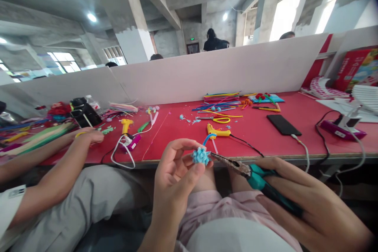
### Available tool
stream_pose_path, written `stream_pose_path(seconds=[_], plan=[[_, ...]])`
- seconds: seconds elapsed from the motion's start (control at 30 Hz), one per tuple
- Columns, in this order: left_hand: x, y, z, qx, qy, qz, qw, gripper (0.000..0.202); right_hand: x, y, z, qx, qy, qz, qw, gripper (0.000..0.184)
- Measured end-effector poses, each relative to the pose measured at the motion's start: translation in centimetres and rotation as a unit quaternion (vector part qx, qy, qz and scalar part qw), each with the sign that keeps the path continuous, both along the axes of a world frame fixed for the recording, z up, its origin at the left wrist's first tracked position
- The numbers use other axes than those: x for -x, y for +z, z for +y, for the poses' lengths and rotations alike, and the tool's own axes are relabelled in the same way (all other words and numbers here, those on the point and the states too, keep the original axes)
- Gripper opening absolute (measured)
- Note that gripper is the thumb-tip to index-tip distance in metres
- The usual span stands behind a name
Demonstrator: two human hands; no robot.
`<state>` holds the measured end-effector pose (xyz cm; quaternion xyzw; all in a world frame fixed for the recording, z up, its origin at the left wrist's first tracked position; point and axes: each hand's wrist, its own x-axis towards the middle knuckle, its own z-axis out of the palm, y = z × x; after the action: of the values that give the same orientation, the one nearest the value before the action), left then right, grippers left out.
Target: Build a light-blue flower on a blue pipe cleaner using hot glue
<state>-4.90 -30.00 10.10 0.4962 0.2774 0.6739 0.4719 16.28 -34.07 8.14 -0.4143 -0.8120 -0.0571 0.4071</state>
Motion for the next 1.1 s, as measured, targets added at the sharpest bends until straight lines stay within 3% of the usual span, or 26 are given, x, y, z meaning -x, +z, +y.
stream_pose_path(seconds=[0.23, 0.6, 0.87, 1.1], plan=[[0.00, -0.16, -0.09, -0.007, -0.005, 0.011, 1.000, 0.021, 0.31, 0.08, 0.15, -0.003, 0.004, 0.005, 1.000, 0.018], [0.05, -0.56, 0.05, -0.009, -0.020, 0.019, 1.000, 0.024, 0.25, -0.07, 0.18, -0.036, -0.006, -0.026, 0.999, 0.008], [0.00, -0.31, 0.13, 0.002, 0.000, 0.003, 1.000, 0.023, -0.11, -0.39, -0.20, 0.052, 0.020, -0.018, 0.998, 0.009], [0.46, -0.57, 0.63, -0.018, 0.020, 0.006, 1.000, 0.025, 0.22, -0.30, -0.17, 0.050, 0.001, 0.004, 0.999, 0.009]])
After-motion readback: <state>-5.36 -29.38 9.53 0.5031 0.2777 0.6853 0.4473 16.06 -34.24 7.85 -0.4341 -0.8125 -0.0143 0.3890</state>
